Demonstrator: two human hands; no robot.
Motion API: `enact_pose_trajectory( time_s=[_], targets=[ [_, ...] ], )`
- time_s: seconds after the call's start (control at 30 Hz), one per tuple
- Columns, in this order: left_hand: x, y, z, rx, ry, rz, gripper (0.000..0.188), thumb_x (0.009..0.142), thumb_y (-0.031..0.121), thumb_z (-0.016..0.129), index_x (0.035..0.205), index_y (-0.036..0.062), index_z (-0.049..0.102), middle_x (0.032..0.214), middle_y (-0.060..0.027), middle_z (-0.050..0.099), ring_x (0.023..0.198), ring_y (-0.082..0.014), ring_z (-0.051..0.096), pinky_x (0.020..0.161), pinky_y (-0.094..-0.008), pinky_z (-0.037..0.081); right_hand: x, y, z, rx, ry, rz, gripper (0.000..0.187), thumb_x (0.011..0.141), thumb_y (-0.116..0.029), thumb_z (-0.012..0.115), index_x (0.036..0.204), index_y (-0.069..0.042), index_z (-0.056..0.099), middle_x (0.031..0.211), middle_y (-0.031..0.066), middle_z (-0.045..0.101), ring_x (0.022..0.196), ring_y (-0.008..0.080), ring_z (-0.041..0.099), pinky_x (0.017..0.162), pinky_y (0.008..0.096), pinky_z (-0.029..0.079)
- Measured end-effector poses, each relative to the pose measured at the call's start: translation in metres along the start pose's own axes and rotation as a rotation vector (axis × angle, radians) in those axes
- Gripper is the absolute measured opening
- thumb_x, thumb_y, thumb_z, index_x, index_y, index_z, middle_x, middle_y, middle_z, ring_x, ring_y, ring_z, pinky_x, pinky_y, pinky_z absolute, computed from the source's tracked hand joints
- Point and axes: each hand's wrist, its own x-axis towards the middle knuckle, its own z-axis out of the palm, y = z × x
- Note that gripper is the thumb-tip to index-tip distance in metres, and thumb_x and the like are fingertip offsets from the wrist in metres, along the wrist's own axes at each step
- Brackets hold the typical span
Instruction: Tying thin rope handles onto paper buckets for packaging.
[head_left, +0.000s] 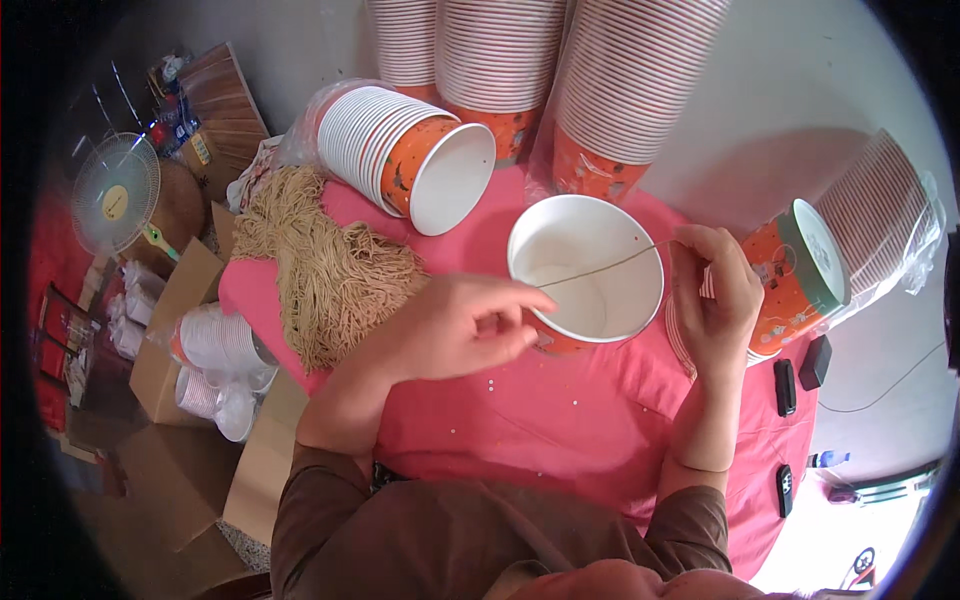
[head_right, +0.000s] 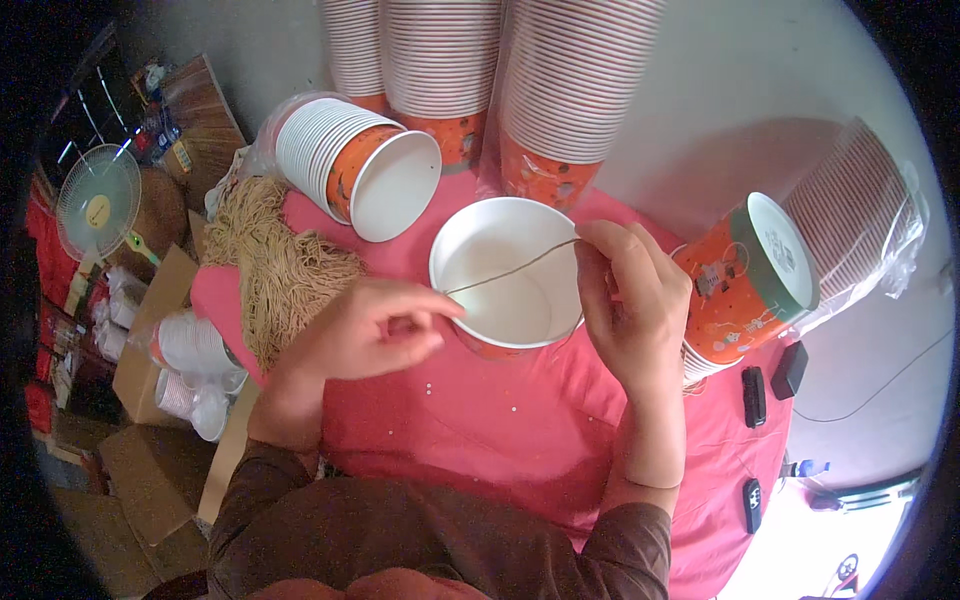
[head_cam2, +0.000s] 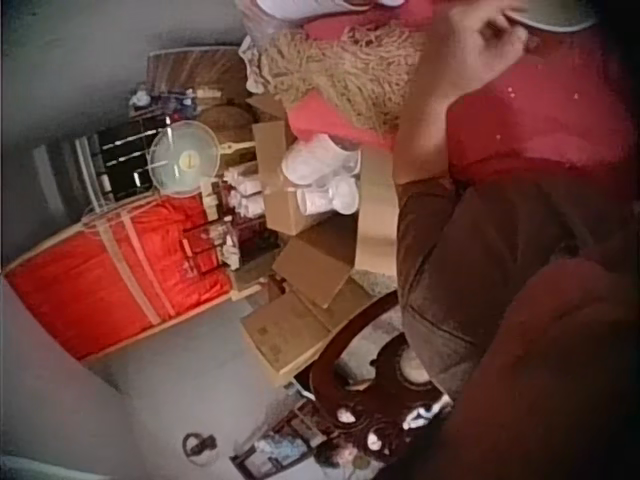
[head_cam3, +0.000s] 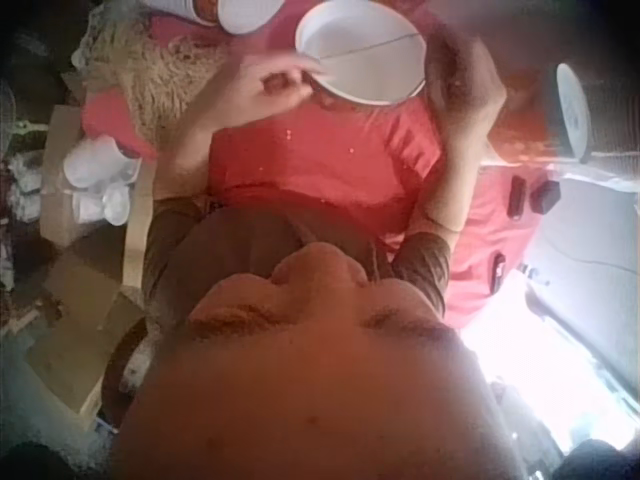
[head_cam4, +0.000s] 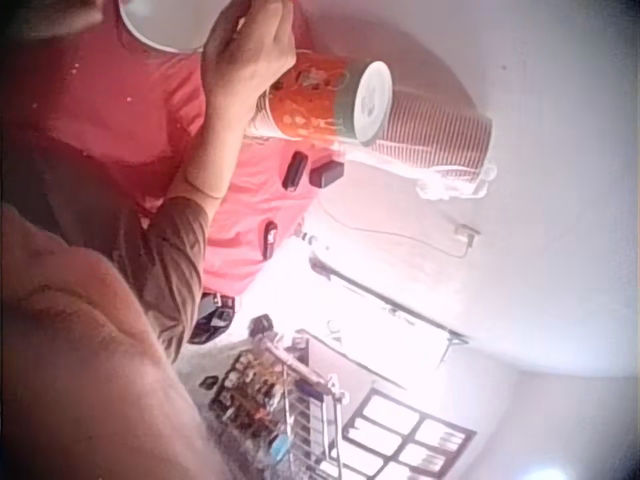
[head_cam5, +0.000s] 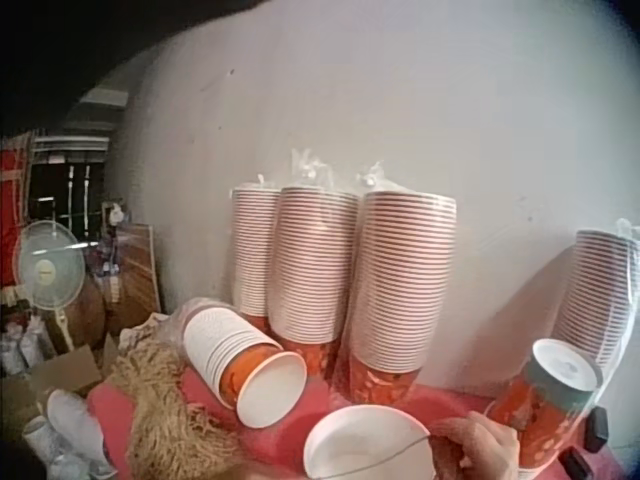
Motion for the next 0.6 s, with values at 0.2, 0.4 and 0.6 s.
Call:
enact_pose_trajectory(
  time_s=[0.2, 0.4, 0.6],
  targets=[
    [0.007, -0.010, 0.013, 0.054, -0.037, -0.038, 0.028, 0.089, 0.011, 0.069, 0.114, -0.0005, 0.065, 0.083, -0.0065, 0.069, 0.065, -0.0110, 0.060, 0.059, -0.0269, 0.049, -0.010, 0.000, -0.007, 0.444, -0.053, 0.281, 0.015, 0.088, 0.010, 0.062, 0.100, 0.002, 0.062, 0.089, 0.0046, 0.065, 0.077, 0.0092, 0.062, 0.066, 0.0231, 0.049],
    [0.019, -0.054, -0.009, 0.330, 0.385, -0.073, 0.017, 0.091, 0.008, 0.065, 0.106, -0.0005, 0.062, 0.105, -0.0099, 0.063, 0.085, -0.0166, 0.063, 0.075, -0.0282, 0.051, -0.008, -0.007, -0.004, 0.707, -0.363, 0.529, 0.015, 0.091, 0.007, 0.060, 0.105, 0.000, 0.059, 0.095, 0.0002, 0.061, 0.084, 0.0060, 0.059, 0.074, 0.0217, 0.049],
    [0.013, -0.038, -0.005, 0.199, 0.446, 0.066, 0.018, 0.094, 0.003, 0.061, 0.110, -0.0015, 0.064, 0.106, -0.0091, 0.066, 0.089, -0.0123, 0.063, 0.075, -0.0242, 0.050, -0.012, -0.002, 0.012, 1.051, -0.428, 0.649, 0.015, 0.093, 0.005, 0.059, 0.107, 0.000, 0.057, 0.093, 0.0025, 0.061, 0.075, 0.0065, 0.062, 0.067, 0.0220, 0.053]
  ],
)
